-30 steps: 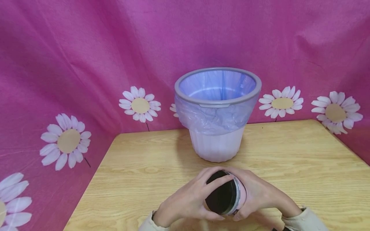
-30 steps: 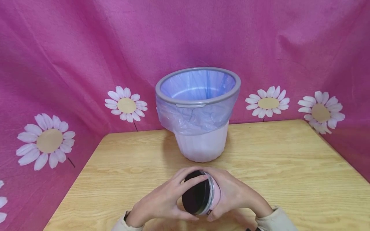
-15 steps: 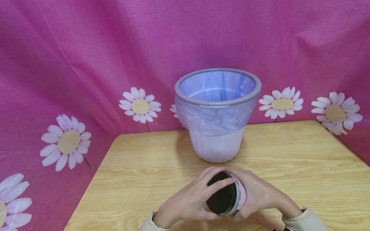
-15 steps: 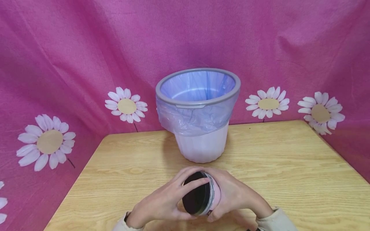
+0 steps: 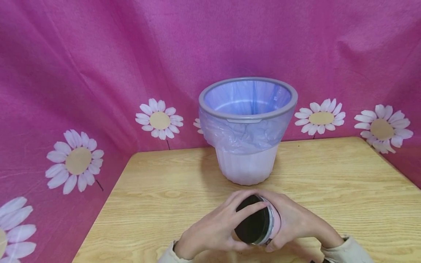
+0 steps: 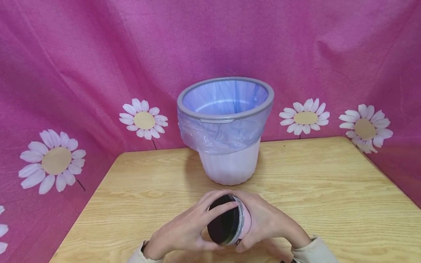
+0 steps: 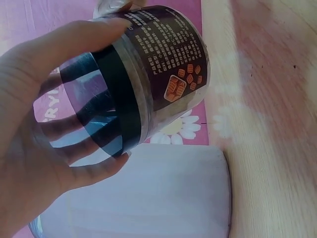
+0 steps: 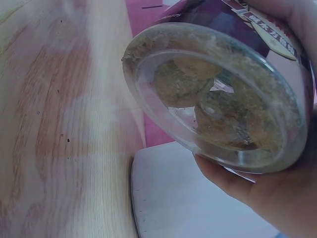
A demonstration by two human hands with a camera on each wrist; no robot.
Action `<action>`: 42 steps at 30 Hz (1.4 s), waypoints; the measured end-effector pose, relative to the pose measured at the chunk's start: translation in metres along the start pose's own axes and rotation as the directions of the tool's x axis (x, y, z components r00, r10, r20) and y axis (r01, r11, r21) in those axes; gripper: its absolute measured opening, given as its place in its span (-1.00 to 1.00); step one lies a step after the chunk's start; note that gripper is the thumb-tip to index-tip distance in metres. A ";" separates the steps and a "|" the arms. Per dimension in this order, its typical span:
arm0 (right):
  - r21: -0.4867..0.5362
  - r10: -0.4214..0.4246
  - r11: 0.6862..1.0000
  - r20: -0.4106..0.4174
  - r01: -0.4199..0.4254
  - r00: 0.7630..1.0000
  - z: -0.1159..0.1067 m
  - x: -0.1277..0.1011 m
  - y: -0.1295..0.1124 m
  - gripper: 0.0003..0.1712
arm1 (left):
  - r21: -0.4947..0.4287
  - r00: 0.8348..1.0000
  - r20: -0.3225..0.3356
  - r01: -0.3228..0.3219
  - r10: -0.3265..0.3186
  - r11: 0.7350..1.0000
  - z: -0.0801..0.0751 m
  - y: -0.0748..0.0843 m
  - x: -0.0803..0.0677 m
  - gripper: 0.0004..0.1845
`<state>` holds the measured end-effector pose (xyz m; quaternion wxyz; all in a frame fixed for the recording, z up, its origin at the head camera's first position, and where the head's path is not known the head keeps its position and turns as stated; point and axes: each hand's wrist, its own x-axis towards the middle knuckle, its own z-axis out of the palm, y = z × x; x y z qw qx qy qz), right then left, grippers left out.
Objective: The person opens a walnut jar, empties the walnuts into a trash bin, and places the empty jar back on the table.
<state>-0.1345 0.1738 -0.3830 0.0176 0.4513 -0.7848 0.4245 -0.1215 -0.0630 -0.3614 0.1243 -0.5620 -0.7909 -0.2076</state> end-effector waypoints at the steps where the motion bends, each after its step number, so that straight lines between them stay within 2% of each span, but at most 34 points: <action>1: 0.001 0.001 1.000 0.000 -0.001 1.000 0.000 0.000 0.000 0.26 | 0.004 1.000 -0.005 0.002 -0.002 1.000 0.000 0.000 0.000 0.07; 7: 0.001 0.005 1.000 0.003 -0.005 1.000 0.000 -0.001 -0.001 0.24 | 0.035 1.000 -0.020 0.006 -0.006 0.999 0.002 0.000 0.000 0.10; 14: -0.003 0.006 1.000 -0.001 -0.006 1.000 -0.001 0.000 -0.002 0.26 | 0.008 1.000 0.022 0.006 -0.006 1.000 0.000 0.001 0.000 0.13; 21: 0.013 -0.002 1.000 0.007 0.002 1.000 -0.001 0.000 -0.001 0.27 | 0.019 1.000 -0.008 0.024 -0.024 1.000 0.000 0.001 0.000 0.10; 30: 0.004 0.013 1.000 0.010 -0.013 1.000 0.000 0.000 -0.001 0.23 | 0.011 1.000 0.014 -0.007 0.007 1.000 0.000 0.001 0.000 0.11; 37: 0.026 -0.005 1.000 0.012 0.005 1.000 0.002 -0.001 0.001 0.23 | 0.013 1.000 -0.009 -0.009 0.009 1.000 0.000 0.001 0.000 0.07; 42: 0.019 -0.005 1.000 0.005 0.005 1.000 0.001 0.000 0.002 0.26 | -0.006 1.000 -0.002 -0.012 0.012 1.000 0.000 0.000 0.000 0.06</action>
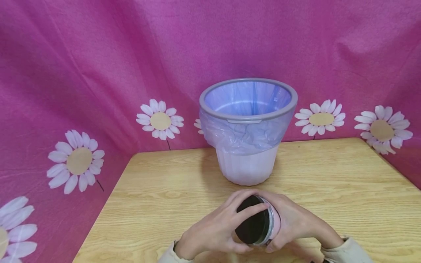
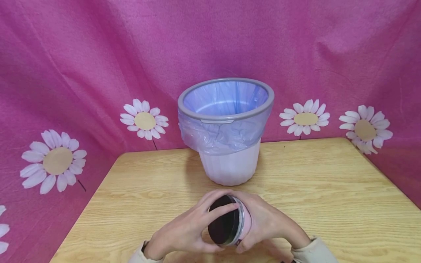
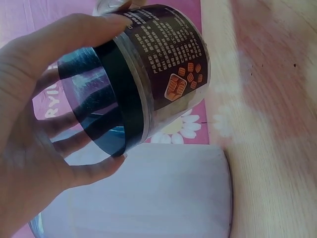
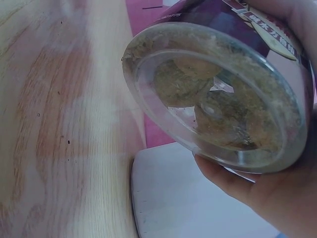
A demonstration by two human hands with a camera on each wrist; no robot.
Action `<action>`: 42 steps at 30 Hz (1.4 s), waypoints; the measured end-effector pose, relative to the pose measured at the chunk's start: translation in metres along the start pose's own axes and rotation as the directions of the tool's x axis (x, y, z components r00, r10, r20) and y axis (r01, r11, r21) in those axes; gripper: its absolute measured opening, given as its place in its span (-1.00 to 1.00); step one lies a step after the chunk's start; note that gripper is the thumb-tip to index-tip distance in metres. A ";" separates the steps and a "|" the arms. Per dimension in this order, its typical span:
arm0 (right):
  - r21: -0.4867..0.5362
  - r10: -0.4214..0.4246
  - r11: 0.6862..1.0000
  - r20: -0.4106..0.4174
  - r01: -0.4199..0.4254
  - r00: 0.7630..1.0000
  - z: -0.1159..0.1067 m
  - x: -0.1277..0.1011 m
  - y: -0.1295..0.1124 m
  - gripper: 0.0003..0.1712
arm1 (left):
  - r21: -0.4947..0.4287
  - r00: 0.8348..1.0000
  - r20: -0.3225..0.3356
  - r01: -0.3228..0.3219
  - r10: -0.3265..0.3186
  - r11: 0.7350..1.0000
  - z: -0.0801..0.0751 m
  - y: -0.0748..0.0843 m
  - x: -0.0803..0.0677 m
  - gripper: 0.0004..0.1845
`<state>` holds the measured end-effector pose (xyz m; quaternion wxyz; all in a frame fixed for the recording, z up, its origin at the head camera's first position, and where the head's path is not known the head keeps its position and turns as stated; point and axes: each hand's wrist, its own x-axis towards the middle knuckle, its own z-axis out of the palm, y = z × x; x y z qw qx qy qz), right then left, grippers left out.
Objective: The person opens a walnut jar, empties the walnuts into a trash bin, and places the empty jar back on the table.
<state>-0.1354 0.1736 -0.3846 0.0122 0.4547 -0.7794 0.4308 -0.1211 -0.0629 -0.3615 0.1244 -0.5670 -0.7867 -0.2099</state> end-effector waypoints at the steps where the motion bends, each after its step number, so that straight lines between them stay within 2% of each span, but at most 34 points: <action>1: -0.003 0.001 1.000 -0.001 -0.001 1.000 0.000 0.000 0.000 0.26 | -0.002 1.000 0.002 -0.003 0.003 1.000 0.000 0.000 0.000 0.07; 14: 0.029 0.007 1.000 0.014 -0.007 1.000 0.000 -0.001 0.001 0.24 | -0.004 1.000 -0.028 -0.015 0.015 1.000 0.000 -0.001 0.001 0.03; 21: 0.008 0.013 1.000 0.003 -0.013 1.000 0.000 -0.001 -0.001 0.25 | 0.008 1.000 -0.020 -0.013 0.013 1.000 0.000 -0.001 0.001 0.06; 28: -0.017 -0.002 1.000 0.001 0.002 1.000 0.000 0.000 -0.001 0.26 | 0.017 1.000 -0.028 0.015 -0.014 1.000 0.000 0.000 -0.001 0.06; 35: -0.005 0.010 1.000 0.006 -0.010 1.000 -0.001 0.000 -0.001 0.24 | 0.001 1.000 -0.001 -0.007 0.007 1.000 -0.002 -0.002 -0.001 0.13; 42: -0.012 -0.009 1.000 0.000 0.009 1.000 -0.002 0.000 0.000 0.29 | 0.012 1.000 -0.013 -0.004 0.004 1.000 -0.004 -0.003 -0.002 0.07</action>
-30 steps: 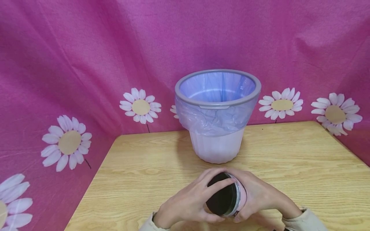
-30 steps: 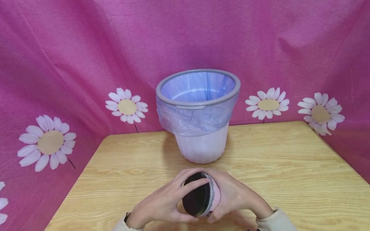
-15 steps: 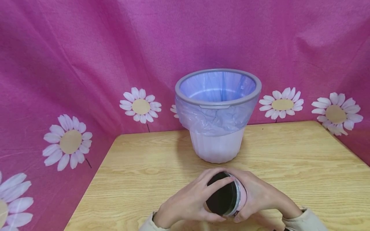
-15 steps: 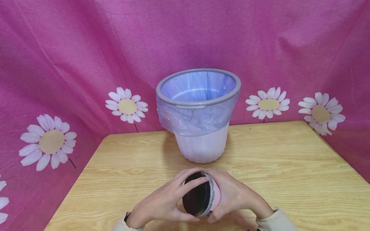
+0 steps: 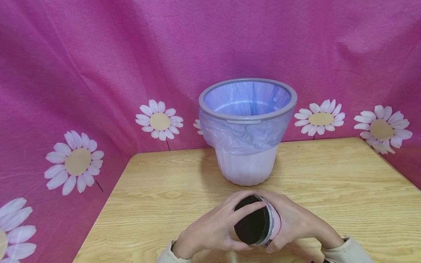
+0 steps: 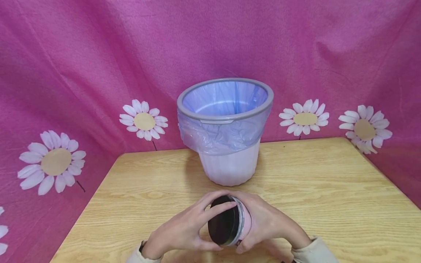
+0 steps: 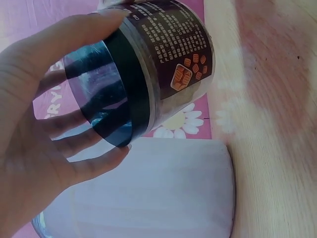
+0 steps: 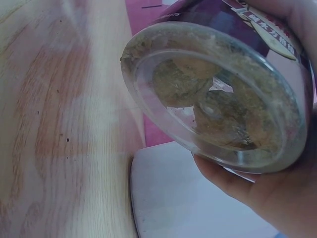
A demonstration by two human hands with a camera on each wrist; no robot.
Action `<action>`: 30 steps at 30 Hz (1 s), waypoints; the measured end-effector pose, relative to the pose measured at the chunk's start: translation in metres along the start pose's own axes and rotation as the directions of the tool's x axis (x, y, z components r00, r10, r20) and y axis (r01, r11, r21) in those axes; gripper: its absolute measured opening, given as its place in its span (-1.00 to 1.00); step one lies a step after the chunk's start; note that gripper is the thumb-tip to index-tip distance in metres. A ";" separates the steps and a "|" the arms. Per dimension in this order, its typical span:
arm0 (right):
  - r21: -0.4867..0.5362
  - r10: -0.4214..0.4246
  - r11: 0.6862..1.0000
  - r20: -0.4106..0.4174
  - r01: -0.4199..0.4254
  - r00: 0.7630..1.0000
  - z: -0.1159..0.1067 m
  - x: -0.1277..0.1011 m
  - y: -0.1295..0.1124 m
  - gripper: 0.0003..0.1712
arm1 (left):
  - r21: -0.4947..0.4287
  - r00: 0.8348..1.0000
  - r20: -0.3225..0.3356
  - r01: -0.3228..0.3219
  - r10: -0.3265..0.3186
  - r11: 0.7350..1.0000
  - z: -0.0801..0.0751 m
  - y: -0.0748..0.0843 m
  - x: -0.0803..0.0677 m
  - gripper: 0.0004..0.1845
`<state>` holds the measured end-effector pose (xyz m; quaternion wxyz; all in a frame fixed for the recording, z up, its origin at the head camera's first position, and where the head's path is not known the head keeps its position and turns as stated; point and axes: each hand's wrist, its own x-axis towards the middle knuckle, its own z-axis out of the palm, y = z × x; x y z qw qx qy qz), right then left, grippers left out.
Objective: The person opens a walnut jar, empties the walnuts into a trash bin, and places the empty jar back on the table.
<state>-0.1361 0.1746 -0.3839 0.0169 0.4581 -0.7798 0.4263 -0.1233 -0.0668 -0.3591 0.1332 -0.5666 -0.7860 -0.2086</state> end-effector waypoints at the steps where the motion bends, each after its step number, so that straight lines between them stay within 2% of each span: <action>1: -0.005 0.001 1.000 -0.003 -0.001 1.000 0.000 0.000 0.000 0.29 | 0.000 1.000 -0.001 0.005 -0.005 1.000 0.000 0.000 0.000 0.07; 9: -0.020 0.008 1.000 -0.010 -0.008 1.000 0.000 -0.001 -0.002 0.30 | 0.007 1.000 0.019 -0.003 0.003 1.000 0.000 0.000 0.001 0.14; 18: -0.007 0.004 1.000 -0.004 -0.004 1.000 0.001 -0.001 -0.001 0.28 | 0.007 1.000 0.012 0.011 -0.011 1.000 0.000 0.001 -0.001 0.09; 25: 0.003 0.053 0.999 0.004 -0.053 0.999 0.000 -0.001 -0.003 0.25 | 0.015 1.000 0.019 0.002 -0.003 1.000 0.001 0.001 0.001 0.10; 30: -0.027 0.078 0.997 0.001 -0.078 0.997 0.000 -0.001 -0.004 0.27 | 0.030 1.000 0.016 0.013 -0.013 0.999 0.001 0.002 0.000 0.08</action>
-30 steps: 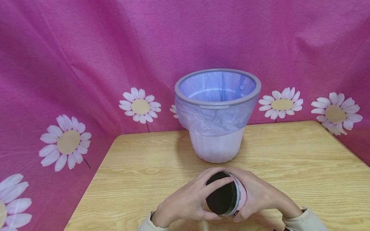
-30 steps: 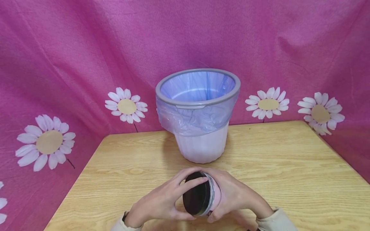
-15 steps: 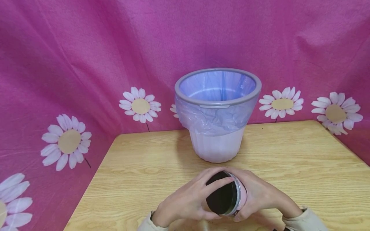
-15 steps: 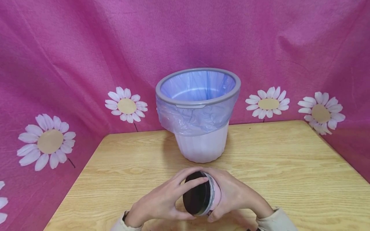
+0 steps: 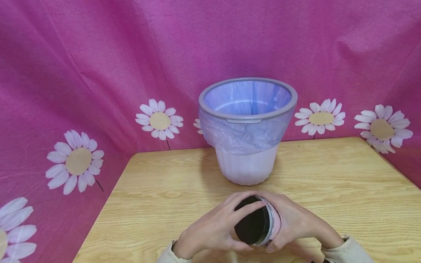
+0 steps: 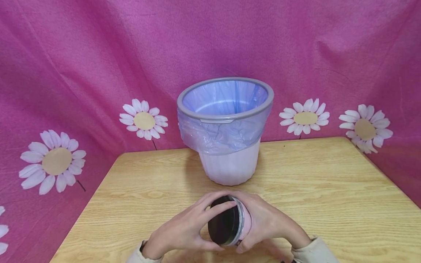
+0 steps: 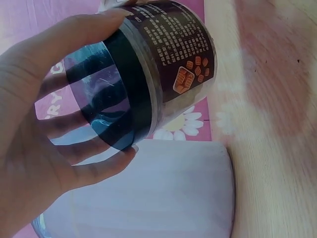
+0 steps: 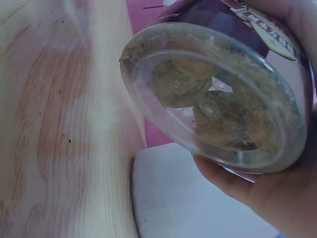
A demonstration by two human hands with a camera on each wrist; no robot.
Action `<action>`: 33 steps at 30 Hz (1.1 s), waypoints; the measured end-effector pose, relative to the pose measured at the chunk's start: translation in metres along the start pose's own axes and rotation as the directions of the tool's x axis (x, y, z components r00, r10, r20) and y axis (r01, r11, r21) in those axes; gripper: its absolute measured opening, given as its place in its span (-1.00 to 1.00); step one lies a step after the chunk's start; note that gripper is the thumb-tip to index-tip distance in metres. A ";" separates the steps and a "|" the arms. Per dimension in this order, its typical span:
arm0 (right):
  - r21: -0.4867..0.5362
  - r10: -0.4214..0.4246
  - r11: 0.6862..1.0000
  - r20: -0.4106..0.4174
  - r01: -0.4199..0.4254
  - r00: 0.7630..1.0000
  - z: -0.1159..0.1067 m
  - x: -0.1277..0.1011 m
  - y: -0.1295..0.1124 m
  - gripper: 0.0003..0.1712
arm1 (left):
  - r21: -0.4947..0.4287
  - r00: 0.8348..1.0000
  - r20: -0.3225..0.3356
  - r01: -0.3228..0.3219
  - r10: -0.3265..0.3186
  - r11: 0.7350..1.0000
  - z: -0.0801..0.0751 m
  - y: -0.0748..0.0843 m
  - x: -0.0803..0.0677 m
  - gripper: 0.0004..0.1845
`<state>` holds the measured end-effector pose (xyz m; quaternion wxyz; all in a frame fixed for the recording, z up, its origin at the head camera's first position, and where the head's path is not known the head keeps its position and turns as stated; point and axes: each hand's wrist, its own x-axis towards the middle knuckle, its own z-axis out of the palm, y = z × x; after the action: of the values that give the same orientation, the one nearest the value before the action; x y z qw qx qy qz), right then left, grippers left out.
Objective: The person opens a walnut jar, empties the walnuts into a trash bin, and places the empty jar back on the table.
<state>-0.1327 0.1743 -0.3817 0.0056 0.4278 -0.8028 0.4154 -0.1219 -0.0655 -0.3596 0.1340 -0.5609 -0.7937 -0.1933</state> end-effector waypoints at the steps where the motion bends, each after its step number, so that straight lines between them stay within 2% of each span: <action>1: -0.004 -0.006 1.000 0.002 0.006 1.000 0.000 0.000 0.000 0.28 | -0.002 1.000 -0.001 0.002 -0.002 1.000 0.000 0.000 0.000 0.08; 9: 0.001 -0.042 0.999 -0.009 0.042 0.999 -0.001 0.000 0.000 0.26 | -0.044 1.000 0.030 0.010 -0.009 0.999 0.000 0.000 0.001 0.11; 16: 0.011 -0.055 0.998 0.002 0.055 0.998 0.000 0.000 0.002 0.27 | -0.006 1.000 -0.009 0.010 -0.010 1.000 0.001 0.000 -0.001 0.07; 22: 0.008 -0.063 0.998 -0.007 0.063 0.998 0.001 0.000 0.002 0.27 | 0.009 1.000 0.006 -0.003 0.003 1.000 0.001 0.001 0.001 0.11; 29: 0.020 0.004 1.000 0.004 -0.004 1.000 0.000 0.001 -0.001 0.26 | 0.022 0.999 -0.029 -0.012 0.013 1.000 0.002 -0.001 0.002 0.07; 33: 0.010 -0.028 1.000 -0.001 0.028 1.000 -0.001 0.001 -0.001 0.27 | 0.011 0.999 -0.026 -0.026 0.027 1.000 0.002 -0.001 0.002 0.07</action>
<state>-0.1333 0.1738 -0.3804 0.0096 0.4390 -0.7945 0.4195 -0.1234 -0.0630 -0.3607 0.1500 -0.5682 -0.7853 -0.1948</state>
